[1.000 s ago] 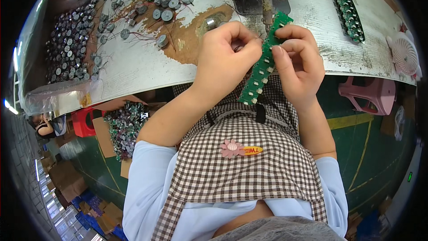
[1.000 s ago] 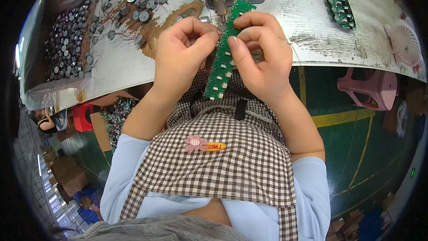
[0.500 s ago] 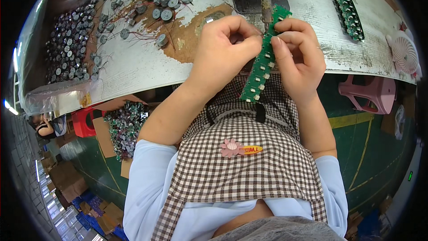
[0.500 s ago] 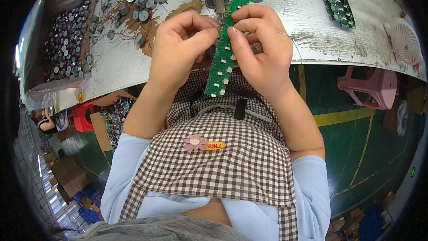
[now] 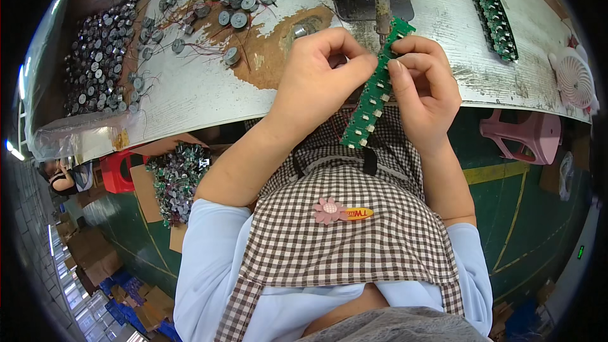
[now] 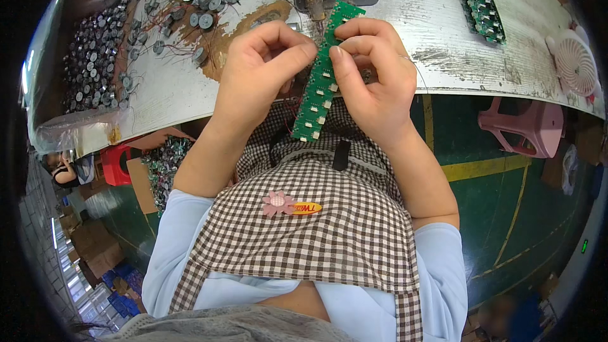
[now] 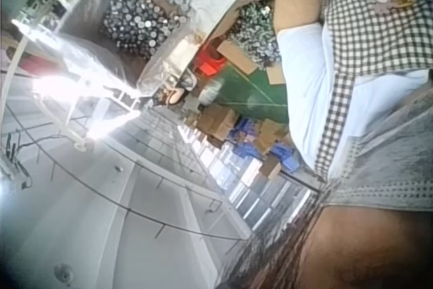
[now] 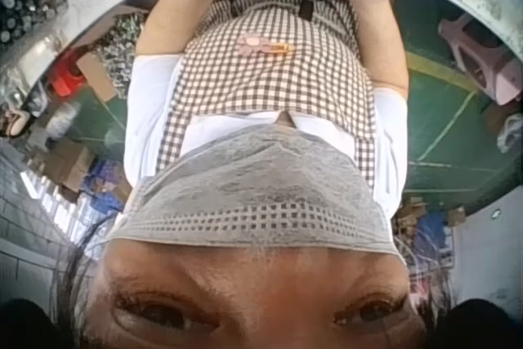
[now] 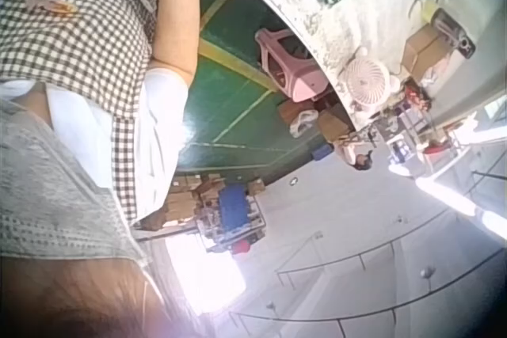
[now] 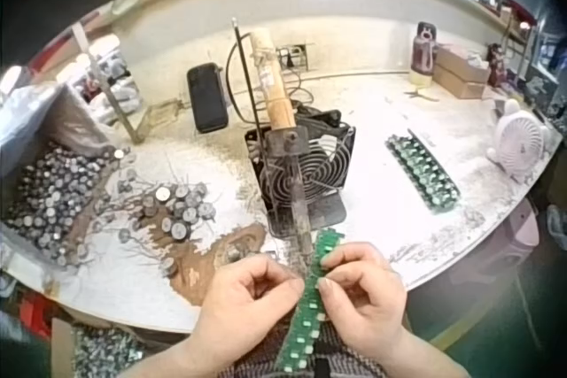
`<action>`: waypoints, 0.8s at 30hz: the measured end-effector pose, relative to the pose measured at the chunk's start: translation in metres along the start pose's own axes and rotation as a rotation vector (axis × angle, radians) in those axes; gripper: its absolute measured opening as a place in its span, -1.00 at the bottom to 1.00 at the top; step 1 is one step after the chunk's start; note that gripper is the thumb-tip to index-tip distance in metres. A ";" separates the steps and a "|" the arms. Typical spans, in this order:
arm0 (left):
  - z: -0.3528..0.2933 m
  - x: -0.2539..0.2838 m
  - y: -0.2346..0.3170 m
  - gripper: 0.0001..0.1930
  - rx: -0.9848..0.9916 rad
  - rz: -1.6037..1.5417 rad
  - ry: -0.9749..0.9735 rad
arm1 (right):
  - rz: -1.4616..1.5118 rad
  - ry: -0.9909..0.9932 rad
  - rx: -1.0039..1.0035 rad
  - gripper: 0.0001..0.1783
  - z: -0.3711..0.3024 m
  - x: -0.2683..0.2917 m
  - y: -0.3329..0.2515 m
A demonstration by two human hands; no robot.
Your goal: The person solders wires from small motors onto a printed circuit board using a soldering iron and solder wire.
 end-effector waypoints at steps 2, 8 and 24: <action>0.003 0.002 -0.001 -0.88 -0.001 -0.060 0.019 | -0.013 0.011 0.015 -0.93 0.001 0.000 0.001; 0.003 0.000 0.001 -0.88 -0.038 -0.039 0.003 | -0.004 0.008 0.021 -0.93 0.002 0.000 -0.002; 0.004 0.005 0.002 -0.90 -0.078 -0.011 0.068 | -0.010 0.020 -0.005 -0.91 0.000 -0.004 0.000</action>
Point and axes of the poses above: each hand's wrist, its own z-axis towards the middle knuckle, its own x-axis out of the back of the hand, y = z × x, the point moved 9 cm from there along z, towards the middle knuckle, and after that the axes turned 3 degrees about x, right-handed, at the moved point
